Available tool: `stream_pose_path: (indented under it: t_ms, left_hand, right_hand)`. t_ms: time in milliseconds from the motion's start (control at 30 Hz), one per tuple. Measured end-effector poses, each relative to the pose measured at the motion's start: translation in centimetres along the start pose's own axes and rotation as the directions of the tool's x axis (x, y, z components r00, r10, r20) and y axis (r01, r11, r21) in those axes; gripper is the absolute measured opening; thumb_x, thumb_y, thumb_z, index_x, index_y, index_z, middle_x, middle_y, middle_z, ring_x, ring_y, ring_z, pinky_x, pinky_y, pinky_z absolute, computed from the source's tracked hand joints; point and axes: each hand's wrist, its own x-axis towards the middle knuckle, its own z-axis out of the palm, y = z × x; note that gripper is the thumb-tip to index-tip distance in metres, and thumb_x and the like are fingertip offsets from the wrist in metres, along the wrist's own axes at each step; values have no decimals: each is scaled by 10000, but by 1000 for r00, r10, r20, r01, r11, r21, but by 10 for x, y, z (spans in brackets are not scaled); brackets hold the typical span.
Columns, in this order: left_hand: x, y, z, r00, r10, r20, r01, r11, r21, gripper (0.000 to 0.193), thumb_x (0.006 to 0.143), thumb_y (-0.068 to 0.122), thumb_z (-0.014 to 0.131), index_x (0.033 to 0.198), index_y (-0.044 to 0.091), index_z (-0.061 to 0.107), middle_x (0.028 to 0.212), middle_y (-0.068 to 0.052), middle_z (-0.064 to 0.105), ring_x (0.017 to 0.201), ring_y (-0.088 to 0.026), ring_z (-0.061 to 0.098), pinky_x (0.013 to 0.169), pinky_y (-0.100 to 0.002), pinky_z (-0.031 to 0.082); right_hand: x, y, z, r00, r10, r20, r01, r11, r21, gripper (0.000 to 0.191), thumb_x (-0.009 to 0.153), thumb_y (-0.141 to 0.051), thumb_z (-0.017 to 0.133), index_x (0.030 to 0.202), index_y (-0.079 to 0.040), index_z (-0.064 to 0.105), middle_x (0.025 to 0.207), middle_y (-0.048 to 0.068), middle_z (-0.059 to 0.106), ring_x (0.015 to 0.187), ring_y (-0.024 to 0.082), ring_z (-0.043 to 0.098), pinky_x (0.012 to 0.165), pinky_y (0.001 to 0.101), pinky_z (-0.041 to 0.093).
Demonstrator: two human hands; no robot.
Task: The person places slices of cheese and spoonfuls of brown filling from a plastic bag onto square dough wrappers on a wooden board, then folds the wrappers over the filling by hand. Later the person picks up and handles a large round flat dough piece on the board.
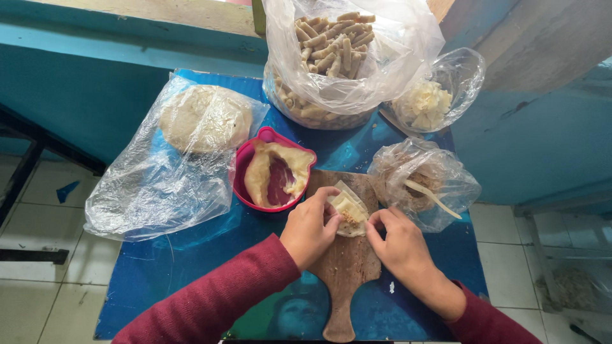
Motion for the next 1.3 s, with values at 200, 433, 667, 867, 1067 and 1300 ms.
stream_pose_path:
  t_ms: [200, 433, 667, 867, 1067, 1300]
  left_hand:
    - [1, 4, 5, 1000, 2, 8, -1, 996, -88, 489, 841, 92, 712, 1303, 90, 552, 867, -102, 705, 723, -283, 718, 659, -389, 559]
    - [-2, 3, 8, 983, 183, 0, -181, 977, -113, 505, 922, -11, 593, 1412, 100, 541, 942, -110, 725, 859, -298, 723, 768, -403, 577]
    - [-5, 8, 0, 953, 296, 64, -300, 952, 67, 560, 798, -24, 661, 1336, 88, 554, 1084, -131, 663, 1038, -351, 596, 916, -440, 492]
    - [-5, 5, -1, 887, 443, 132, -462, 847, 264, 398, 733, 23, 675, 1121, 109, 655, 1053, -97, 636, 1032, -326, 572, 887, -409, 504]
    - [-1, -5, 2, 889, 398, 226, -456, 809, 372, 184, 772, 60, 680, 953, 94, 669, 984, -84, 629, 1002, -305, 579, 840, -407, 506]
    - [1, -5, -8, 892, 359, 276, -437, 842, 316, 255, 744, 48, 656, 996, 78, 678, 1013, -102, 640, 1022, -332, 579, 856, -416, 511]
  right_hand:
    - [-3, -4, 0, 986, 165, 33, -168, 975, 146, 116, 862, -160, 736, 906, -63, 690, 784, 84, 724, 602, 189, 672, 584, 319, 530]
    - [-4, -10, 3, 989, 139, -42, -115, 924, 365, 214, 847, -99, 755, 1025, -55, 644, 851, 48, 754, 744, 99, 738, 613, 266, 565]
    - [-5, -7, 6, 998, 35, -46, -12, 910, 415, 187, 917, -22, 654, 1103, -33, 633, 936, 79, 771, 893, 147, 779, 757, 277, 592]
    - [-4, -10, 7, 998, 60, -13, -50, 919, 391, 232, 869, -42, 719, 1080, -38, 625, 918, 80, 781, 882, 147, 793, 691, 280, 592]
    - [-2, -15, -3, 1000, -1, 1, 0, 945, 326, 239, 828, -52, 758, 1037, -58, 643, 904, 70, 748, 850, 166, 757, 646, 290, 574]
    - [2, -12, -12, 928, -372, -26, 372, 928, -2, 224, 784, -87, 764, 1007, -98, 764, 950, 66, 695, 886, 278, 620, 781, 381, 518]
